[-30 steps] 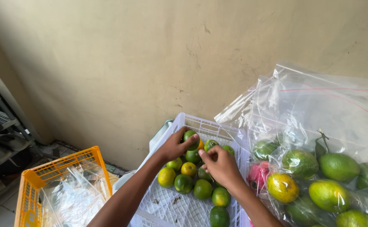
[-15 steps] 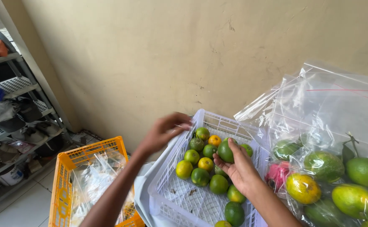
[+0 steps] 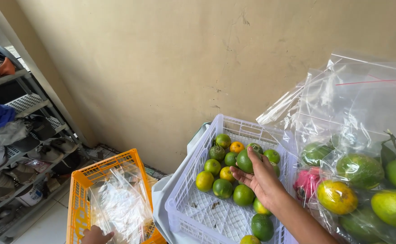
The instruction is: The person picks citrus fruits one by one from a plastic crate and places them into a clear plastic bag, then seals the bag.
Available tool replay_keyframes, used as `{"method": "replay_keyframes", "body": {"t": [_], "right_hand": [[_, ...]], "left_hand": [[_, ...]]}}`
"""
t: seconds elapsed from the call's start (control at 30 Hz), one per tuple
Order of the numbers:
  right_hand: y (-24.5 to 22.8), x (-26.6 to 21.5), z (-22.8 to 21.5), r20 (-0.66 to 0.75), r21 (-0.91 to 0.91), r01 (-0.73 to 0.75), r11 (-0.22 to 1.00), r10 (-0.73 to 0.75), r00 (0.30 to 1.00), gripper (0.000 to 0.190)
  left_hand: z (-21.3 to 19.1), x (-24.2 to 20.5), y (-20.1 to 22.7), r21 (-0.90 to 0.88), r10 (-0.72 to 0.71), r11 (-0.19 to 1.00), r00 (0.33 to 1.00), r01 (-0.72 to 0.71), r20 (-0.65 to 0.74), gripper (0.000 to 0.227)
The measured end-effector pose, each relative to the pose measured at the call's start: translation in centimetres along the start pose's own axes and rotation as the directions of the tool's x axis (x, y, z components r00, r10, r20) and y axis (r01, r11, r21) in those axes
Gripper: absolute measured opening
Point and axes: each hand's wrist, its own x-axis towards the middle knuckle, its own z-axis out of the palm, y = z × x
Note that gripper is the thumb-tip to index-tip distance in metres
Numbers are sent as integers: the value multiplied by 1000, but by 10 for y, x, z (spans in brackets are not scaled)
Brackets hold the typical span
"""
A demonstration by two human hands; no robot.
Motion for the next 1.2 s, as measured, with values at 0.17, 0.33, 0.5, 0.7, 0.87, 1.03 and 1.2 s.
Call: {"method": "replay_keyframes", "body": {"t": [0.17,0.33,0.5,0.7,0.87,1.03,1.2], "right_hand": [[1,0,0,-8,-18,10,1000,-10,1000,42],[-2,-2,-2,-13,-23,17,1000,-18,1000,43],[2,3,-6,-2,-23,19,1000,-19,1000,42],[2,2,-5,-5,-22,27,999,-28,1000,39],[3,2,-6,4,-28,29,999,-29,1000,37],[2,-2,-6,13,-44,42,998,-41,999,38],[2,-3,-7,11,-49,54,997,-54,999,39]], "left_hand": [[22,4,10,30,-165,985,984,167,-71,76],[8,3,18,-202,-87,977,994,71,-72,49],[-19,-24,9,-487,-40,874,994,-13,-98,32],[-133,-146,6,-991,-15,81,995,-102,-103,25],[-202,-186,-3,-953,-26,-286,995,-100,-96,19],[-253,-236,-3,-890,69,-384,953,-248,-295,21],[-280,-297,16,-743,40,-512,852,-431,-522,12]]}}
